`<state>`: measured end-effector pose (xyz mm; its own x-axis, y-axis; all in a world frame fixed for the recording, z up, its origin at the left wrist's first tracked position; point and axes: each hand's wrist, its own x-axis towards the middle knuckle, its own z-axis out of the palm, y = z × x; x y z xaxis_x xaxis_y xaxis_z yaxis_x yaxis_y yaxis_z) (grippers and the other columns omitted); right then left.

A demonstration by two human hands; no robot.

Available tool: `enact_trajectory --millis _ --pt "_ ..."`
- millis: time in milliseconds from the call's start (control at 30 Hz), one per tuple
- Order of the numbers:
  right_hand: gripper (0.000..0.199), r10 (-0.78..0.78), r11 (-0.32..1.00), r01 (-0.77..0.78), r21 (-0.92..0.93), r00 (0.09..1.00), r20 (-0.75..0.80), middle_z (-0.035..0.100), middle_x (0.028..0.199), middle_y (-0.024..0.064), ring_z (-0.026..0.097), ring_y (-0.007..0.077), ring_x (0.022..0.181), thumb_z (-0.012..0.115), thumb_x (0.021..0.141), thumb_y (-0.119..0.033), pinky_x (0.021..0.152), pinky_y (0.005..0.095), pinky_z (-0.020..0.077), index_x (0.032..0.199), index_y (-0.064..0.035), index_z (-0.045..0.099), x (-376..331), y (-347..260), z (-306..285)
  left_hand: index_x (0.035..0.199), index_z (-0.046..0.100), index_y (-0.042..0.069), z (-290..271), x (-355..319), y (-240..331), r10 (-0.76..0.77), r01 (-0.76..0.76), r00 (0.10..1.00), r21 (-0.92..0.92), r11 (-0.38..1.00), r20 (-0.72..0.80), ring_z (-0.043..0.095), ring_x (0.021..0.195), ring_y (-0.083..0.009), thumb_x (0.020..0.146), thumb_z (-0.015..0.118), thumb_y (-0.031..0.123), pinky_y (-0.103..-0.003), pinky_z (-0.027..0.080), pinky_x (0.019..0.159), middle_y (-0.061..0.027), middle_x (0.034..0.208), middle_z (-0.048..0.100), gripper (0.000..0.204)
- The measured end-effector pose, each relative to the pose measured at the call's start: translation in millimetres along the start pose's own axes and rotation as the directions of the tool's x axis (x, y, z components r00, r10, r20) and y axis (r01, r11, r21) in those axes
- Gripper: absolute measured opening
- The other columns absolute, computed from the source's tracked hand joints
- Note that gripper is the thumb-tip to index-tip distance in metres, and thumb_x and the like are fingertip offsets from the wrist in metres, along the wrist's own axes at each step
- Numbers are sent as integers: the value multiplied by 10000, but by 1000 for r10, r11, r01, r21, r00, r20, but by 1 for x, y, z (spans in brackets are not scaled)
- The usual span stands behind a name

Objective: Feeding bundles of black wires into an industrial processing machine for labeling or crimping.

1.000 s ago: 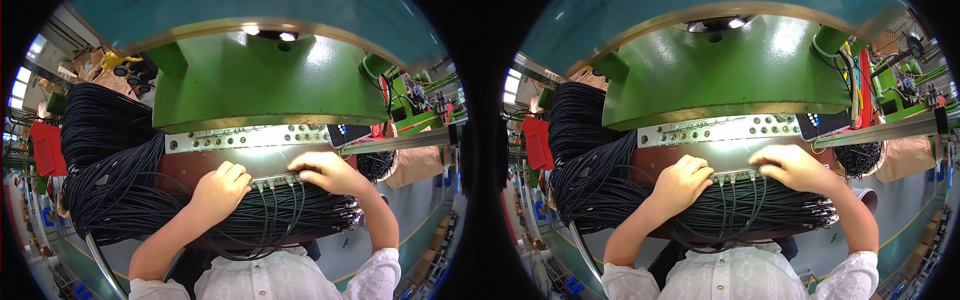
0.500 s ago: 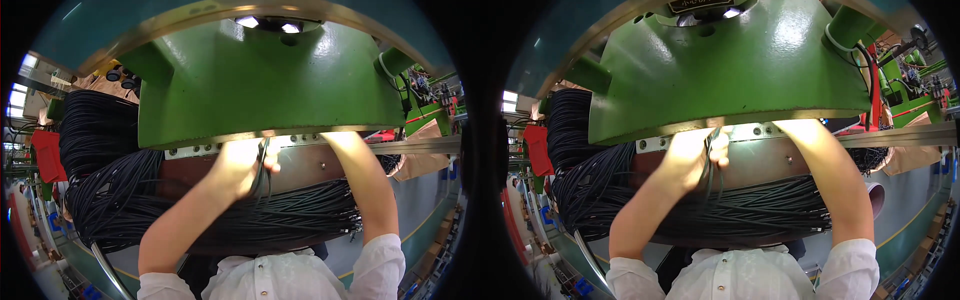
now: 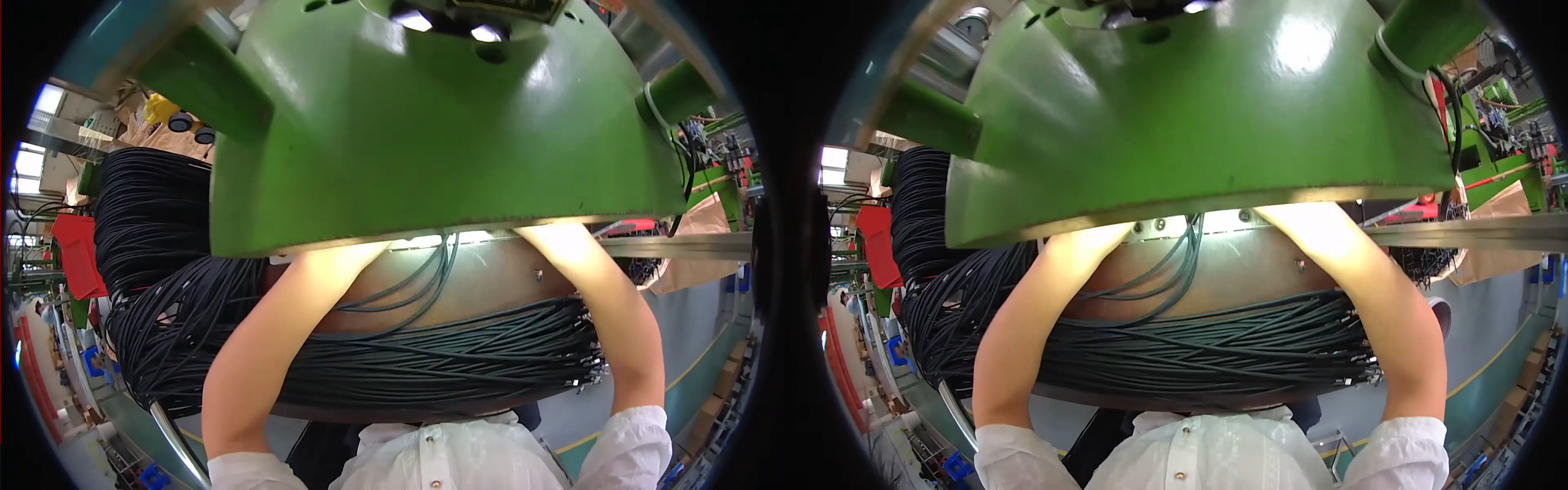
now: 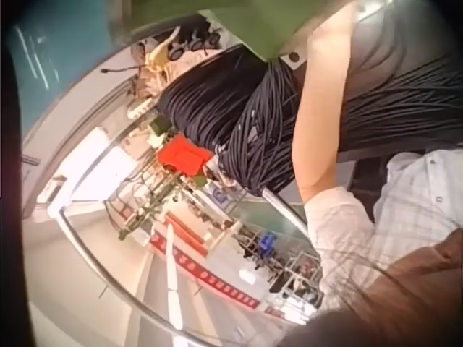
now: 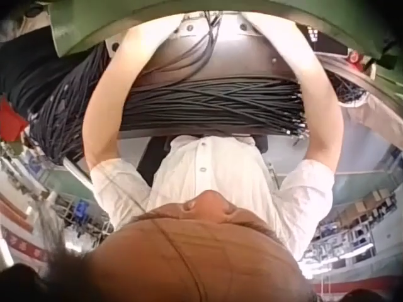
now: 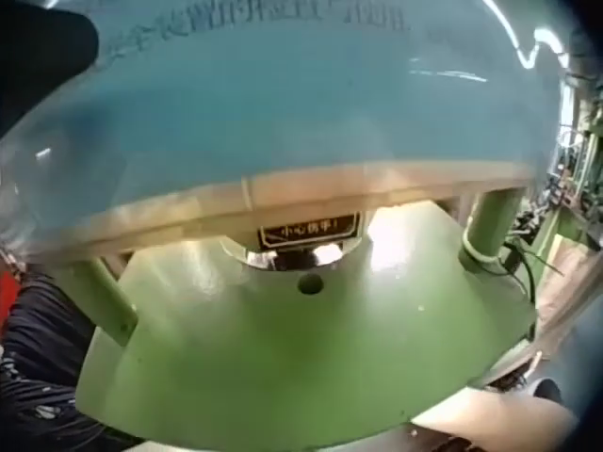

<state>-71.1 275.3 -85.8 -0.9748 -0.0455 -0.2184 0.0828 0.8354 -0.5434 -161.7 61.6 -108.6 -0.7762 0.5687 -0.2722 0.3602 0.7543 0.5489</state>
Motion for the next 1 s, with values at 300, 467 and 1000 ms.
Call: enact_trajectory --millis 300,467,1000 --pt "288 36 997 -35 -65 999 10 621 1001 135 596 237 916 573 874 -200 780 345 489 1115 -46 599 -48 33 -11 1085 577 25 12 10 -87 73 -70 992 32 997 -102 546 923 -284 896 535 278 -406 470 790 -150 1017 588 319" --pt "291 62 993 -60 -103 998 11 619 1012 138 595 238 922 570 876 -202 784 346 488 1120 -46 596 -19 28 -16 1096 575 24 30 20 -120 120 -114 980 50 992 -157 547 941 -288 896 532 293 -403 467 803 -157 1039 585 338" --pt "301 95 979 -86 -186 995 39 610 1051 150 591 241 942 559 881 -207 794 349 486 1134 -46 589 -12 36 -22 1130 567 21 48 51 -252 216 -176 918 144 974 -334 551 999 -302 898 523 342 -394 458 843 -180 1107 577 399"
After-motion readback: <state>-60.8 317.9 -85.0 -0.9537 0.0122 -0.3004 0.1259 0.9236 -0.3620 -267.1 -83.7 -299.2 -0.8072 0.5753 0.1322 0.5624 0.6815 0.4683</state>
